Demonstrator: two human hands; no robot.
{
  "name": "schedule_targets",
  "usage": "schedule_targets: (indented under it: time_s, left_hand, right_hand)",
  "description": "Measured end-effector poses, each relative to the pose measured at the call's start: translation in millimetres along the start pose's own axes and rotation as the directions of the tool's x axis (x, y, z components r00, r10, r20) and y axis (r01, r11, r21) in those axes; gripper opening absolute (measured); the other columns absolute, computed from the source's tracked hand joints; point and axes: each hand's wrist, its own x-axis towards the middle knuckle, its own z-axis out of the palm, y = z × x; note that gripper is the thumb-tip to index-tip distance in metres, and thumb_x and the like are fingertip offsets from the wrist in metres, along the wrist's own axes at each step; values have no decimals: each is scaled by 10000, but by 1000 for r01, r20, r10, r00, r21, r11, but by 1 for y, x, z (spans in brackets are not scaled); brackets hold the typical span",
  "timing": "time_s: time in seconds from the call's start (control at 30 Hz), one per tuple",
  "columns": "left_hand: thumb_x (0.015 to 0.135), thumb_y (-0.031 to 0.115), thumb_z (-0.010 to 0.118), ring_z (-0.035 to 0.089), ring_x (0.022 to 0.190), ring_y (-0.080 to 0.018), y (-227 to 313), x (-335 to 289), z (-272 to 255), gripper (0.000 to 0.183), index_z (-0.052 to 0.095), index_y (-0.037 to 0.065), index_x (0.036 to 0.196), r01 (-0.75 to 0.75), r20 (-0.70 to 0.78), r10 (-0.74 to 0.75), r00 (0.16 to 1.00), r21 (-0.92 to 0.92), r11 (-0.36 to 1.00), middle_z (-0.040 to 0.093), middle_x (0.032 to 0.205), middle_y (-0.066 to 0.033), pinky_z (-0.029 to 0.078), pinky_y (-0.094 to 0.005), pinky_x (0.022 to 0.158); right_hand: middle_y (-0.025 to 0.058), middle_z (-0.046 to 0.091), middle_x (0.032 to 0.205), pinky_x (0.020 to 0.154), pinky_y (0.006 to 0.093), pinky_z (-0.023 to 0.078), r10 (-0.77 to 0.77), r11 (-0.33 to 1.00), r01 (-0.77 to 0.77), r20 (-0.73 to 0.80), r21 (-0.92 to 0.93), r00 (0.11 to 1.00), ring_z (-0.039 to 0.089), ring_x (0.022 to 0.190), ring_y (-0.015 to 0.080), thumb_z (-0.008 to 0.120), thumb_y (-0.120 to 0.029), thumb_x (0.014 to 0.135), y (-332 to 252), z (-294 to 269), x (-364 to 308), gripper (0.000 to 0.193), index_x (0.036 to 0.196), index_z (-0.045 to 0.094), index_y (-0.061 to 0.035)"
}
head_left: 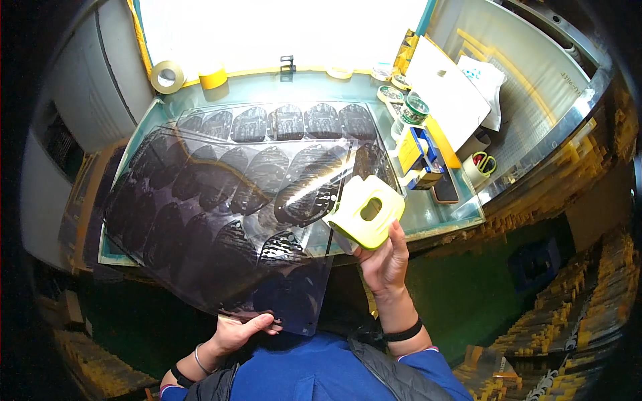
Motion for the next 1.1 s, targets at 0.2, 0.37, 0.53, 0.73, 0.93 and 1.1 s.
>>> schedule_targets:
  time_s: [0.2, 0.37, 0.53, 0.73, 0.93, 1.1]
  left_hand:
    - [799, -23, 588, 638, 694, -249, 0, 1, -2, 115, 572, -87, 893, -27, 32, 26, 999, 22, 999, 622, 791, -182, 561, -320, 597]
    - [800, -27, 584, 637, 696, -253, 2, 0, 0, 138, 559, -89, 920, -15, 29, 15, 999, -2, 1000, 620, 799, -183, 561, -322, 595]
    - [793, 20, 602, 628, 658, -244, 4, 0, 2, 139, 563, -85, 876, 28, -11, -28, 1000, 10, 1000, 618, 772, -171, 546, -325, 568]
    - [790, 49, 604, 630, 649, -236, 13, 14, 6, 138, 575, -60, 869, -22, -35, 20, 999, -51, 998, 625, 765, -159, 537, -307, 559]
    - [827, 77, 563, 634, 708, -221, 19, 31, 11, 194, 543, -31, 986, 6, -17, -8, 1000, -79, 997, 626, 847, -150, 539, -305, 591]
    - [932, 307, 399, 606, 872, -219, 3, 25, 20, 406, 553, -50, 1047, 315, 136, -305, 943, -56, 947, 604, 983, -152, 480, -345, 810]
  right_hand:
    - [91, 541, 1109, 750, 332, 514, 10, 1000, -10, -33, 3, 999, 579, 959, 194, 520, -321, 842, 0, 4, 0, 483, 1212, 383, -43]
    - [99, 544, 1098, 788, 344, 507, 2, 1000, -2, -23, 4, 1000, 579, 963, 208, 502, -248, 855, 3, -7, 3, 410, 1180, 407, -16]
    - [99, 528, 1139, 709, 357, 523, -10, 985, 2, -46, -174, 999, 566, 991, 210, 508, -264, 831, 2, -14, 9, 477, 1233, 378, -43]
    - [77, 531, 1109, 628, 314, 537, -77, 993, 61, -161, -103, 984, 567, 965, 203, 572, -358, 780, -27, -27, -5, 544, 1204, 398, -65]
    - [85, 568, 868, 646, 344, 504, 374, 926, -377, 96, 18, 922, 570, 757, 180, 633, -339, 687, -23, -28, -30, 519, 1031, 508, 30]
    - [142, 550, 1091, 818, 342, 480, 666, 625, -780, 507, 23, 548, 574, 946, 217, 677, -238, 643, 13, -11, -26, 697, 1211, 401, 58]
